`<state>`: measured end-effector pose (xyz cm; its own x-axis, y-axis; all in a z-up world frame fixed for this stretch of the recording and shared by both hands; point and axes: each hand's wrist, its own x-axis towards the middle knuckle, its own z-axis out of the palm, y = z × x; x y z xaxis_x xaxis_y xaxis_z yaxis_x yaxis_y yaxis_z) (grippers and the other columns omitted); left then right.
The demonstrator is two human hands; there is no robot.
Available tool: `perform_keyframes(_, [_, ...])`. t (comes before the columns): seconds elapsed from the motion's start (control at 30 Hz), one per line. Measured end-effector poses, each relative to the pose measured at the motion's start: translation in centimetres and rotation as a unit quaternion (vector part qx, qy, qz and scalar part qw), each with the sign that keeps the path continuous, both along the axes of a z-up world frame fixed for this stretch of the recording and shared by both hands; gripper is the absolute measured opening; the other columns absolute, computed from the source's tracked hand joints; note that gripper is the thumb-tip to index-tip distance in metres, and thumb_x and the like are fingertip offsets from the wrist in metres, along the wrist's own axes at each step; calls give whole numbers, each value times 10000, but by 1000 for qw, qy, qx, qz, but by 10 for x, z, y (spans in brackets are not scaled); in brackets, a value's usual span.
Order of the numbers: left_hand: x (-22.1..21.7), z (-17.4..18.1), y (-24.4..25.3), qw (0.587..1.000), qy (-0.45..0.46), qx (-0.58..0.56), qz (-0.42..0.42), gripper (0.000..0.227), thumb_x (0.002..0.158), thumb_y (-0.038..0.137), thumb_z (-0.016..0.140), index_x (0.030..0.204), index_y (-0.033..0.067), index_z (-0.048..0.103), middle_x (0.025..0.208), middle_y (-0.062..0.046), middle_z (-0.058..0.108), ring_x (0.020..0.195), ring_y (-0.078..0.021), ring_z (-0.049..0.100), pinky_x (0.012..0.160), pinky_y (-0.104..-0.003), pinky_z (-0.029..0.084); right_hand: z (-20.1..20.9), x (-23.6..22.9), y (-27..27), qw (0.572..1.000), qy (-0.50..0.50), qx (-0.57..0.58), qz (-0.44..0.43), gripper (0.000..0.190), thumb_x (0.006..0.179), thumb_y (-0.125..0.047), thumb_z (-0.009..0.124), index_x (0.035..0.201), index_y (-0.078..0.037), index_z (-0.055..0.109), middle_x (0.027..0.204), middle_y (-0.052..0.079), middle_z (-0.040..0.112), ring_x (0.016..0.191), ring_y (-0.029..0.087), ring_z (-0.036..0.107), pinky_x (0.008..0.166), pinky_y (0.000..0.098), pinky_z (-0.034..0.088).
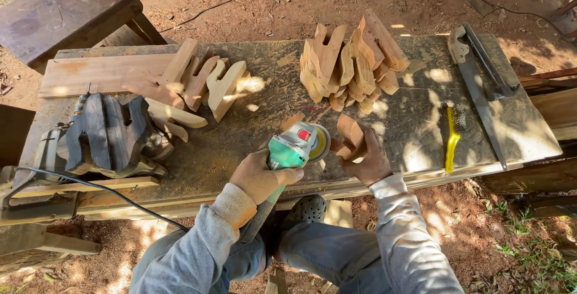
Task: Sand and shape small wooden components using a power angle grinder with a sanding disc.
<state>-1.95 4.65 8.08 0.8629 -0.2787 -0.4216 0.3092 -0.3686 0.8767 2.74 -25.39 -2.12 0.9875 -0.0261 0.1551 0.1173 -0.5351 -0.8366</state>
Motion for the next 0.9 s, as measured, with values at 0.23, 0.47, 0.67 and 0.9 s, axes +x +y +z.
perform_keyframes(0.23, [-2,-5,-4,1000,-3,-17,-11,676,753,549,815,1194,63,653,1098,-204,693,1094,-445,659,977,-666,569,-5,0,8,999,49,-23,-3,906,578,-113,887,1419,-166,553,1230,162,582,1222,428,604,1009,548,478])
perform_keyframes(0.47, [4,-2,0,1000,-1,-8,17,588,785,527,798,1159,95,658,1077,-177,701,1076,-425,675,939,-652,577,-17,5,3,996,56,66,-18,910,533,-68,904,1383,-118,584,1168,188,651,1158,348,638,1025,535,453])
perform_keyframes(0.67, [0,0,-4,999,-16,-41,20,581,778,499,808,1147,72,670,1032,-195,706,1040,-447,680,904,-664,579,-30,9,-6,993,92,70,-9,927,551,-34,896,1407,-158,564,1143,148,658,1130,289,601,1058,537,416])
perform_keyframes(0.9, [-1,-3,-6,999,-16,-48,7,591,774,513,819,1123,63,660,981,-184,693,986,-412,683,874,-626,604,-24,6,-1,989,146,29,-18,987,561,-110,911,1465,-208,526,1185,159,667,1188,338,608,1040,571,426])
